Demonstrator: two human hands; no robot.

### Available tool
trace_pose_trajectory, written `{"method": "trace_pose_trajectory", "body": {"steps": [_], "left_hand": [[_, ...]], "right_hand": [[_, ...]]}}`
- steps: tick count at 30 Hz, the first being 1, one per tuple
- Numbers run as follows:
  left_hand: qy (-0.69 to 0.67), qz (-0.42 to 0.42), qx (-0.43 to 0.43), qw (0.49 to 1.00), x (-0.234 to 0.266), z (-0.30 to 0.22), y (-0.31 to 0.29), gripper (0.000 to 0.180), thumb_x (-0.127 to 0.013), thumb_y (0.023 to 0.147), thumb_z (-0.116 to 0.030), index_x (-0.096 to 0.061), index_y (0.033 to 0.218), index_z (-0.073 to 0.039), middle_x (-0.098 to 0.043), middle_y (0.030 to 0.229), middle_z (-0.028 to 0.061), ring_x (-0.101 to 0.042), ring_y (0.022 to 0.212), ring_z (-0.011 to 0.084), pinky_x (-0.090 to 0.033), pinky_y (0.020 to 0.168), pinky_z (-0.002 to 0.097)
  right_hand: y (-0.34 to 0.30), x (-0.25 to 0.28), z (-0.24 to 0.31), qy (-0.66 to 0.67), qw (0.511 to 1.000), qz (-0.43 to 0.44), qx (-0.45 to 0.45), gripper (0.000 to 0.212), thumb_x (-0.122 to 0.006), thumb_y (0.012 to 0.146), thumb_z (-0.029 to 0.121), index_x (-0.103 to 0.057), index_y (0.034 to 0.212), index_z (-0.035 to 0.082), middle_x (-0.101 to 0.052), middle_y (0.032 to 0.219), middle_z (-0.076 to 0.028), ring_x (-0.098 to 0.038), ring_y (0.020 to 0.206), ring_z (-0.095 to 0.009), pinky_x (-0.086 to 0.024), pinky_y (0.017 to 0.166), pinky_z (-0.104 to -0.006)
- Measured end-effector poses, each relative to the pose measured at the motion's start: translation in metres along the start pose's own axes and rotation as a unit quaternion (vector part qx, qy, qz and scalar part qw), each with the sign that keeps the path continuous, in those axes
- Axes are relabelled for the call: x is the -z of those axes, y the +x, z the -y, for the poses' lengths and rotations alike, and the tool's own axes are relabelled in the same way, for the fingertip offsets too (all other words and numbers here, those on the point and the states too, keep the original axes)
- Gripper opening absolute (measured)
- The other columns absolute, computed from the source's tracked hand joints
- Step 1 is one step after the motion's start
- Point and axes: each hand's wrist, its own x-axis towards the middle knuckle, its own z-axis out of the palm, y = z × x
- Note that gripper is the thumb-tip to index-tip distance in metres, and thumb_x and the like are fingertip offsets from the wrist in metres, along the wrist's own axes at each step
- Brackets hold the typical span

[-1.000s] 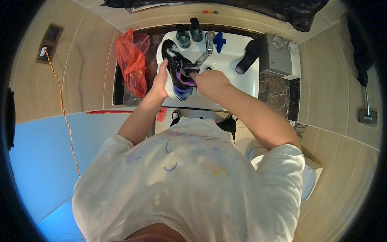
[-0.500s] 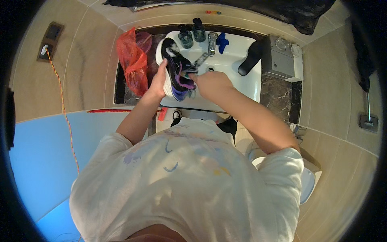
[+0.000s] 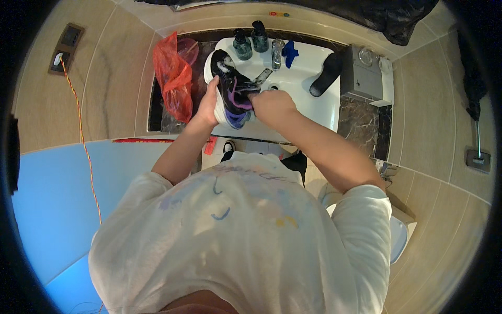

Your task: The person scrubs a black and white sneaker with a brush and soapy water in a bathroom sink. They repeatedly rinse the shoe under running water and continue scrubbing different parts of the shoe throughout the clip.

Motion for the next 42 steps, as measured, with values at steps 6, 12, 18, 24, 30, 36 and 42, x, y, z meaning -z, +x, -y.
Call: {"method": "trace_pose_trajectory", "body": {"steps": [6,12,18,24,30,36,42], "left_hand": [[0.046,-0.004,-0.022,0.999,-0.005,-0.021,-0.011,0.055,-0.049,0.098,-0.045,-0.05,0.134,-0.003,-0.062,0.125,0.0142,-0.063,0.11,0.0303,-0.049,0.098,0.0452],[-0.026,0.008,0.009,1.0,-0.008,0.006,-0.009,0.054,-0.047,0.097,-0.047,-0.051,0.133,-0.007,-0.061,0.126,0.013,-0.061,0.113,0.0307,-0.047,0.101,0.0452],[0.029,0.015,0.022,0.999,-0.001,-0.019,-0.012,0.055,-0.044,0.098,-0.047,-0.05,0.134,-0.005,-0.06,0.126,0.0149,-0.06,0.112,0.0327,-0.047,0.1,0.0469],[-0.001,-0.003,0.018,1.0,-0.013,0.008,-0.02,0.055,-0.045,0.098,-0.047,-0.05,0.134,-0.006,-0.06,0.128,0.013,-0.06,0.113,0.0302,-0.047,0.1,0.0452],[0.051,0.002,0.01,0.999,-0.024,-0.003,-0.02,0.054,-0.046,0.098,-0.045,-0.051,0.133,-0.005,-0.062,0.124,0.0133,-0.062,0.112,0.0291,-0.047,0.1,0.0446],[0.078,-0.046,-0.046,0.995,-0.008,-0.012,-0.012,0.051,-0.05,0.097,-0.04,-0.051,0.132,-0.002,-0.062,0.123,0.0147,-0.062,0.11,0.0302,-0.048,0.1,0.0443],[0.0,0.002,0.011,1.0,-0.01,0.012,-0.017,0.056,-0.044,0.098,-0.047,-0.049,0.135,-0.006,-0.06,0.129,0.0135,-0.059,0.115,0.0303,-0.045,0.102,0.0446]], "right_hand": [[-0.022,0.025,0.0,-0.022,0.994,0.078,0.071,0.049,-0.048,0.087,0.008,-0.055,0.134,0.016,-0.07,0.083,-0.013,-0.069,0.076,-0.031,-0.054,0.063,-0.0441],[0.003,0.007,0.001,-0.059,0.998,0.022,0.012,0.045,-0.05,0.087,0.01,-0.057,0.131,0.015,-0.069,0.081,-0.013,-0.069,0.075,-0.031,-0.054,0.062,-0.0435],[-0.01,0.019,-0.002,0.009,0.998,0.028,0.06,0.045,-0.05,0.086,0.01,-0.057,0.13,0.015,-0.069,0.081,-0.013,-0.069,0.075,-0.032,-0.054,0.061,-0.0436],[-0.011,0.03,0.003,-0.069,0.996,0.061,0.019,0.035,-0.05,0.086,0.011,-0.065,0.118,0.016,-0.07,0.088,-0.014,-0.07,0.083,-0.031,-0.055,0.066,-0.0431],[0.003,0.025,-0.003,0.061,0.998,0.014,-0.021,0.033,-0.051,0.087,0.013,-0.068,0.114,0.019,-0.07,0.092,-0.014,-0.069,0.087,-0.033,-0.055,0.073,-0.0444],[-0.021,0.035,0.006,-0.029,0.994,0.102,0.04,0.049,-0.048,0.09,0.011,-0.054,0.137,0.024,-0.07,0.087,-0.01,-0.068,0.079,-0.032,-0.055,0.067,-0.0432],[0.002,0.006,-0.002,-0.026,1.0,-0.014,-0.01,0.024,-0.052,0.085,0.012,-0.068,0.103,0.011,-0.071,0.088,-0.012,-0.07,0.083,-0.03,-0.057,0.068,-0.0421]]}}
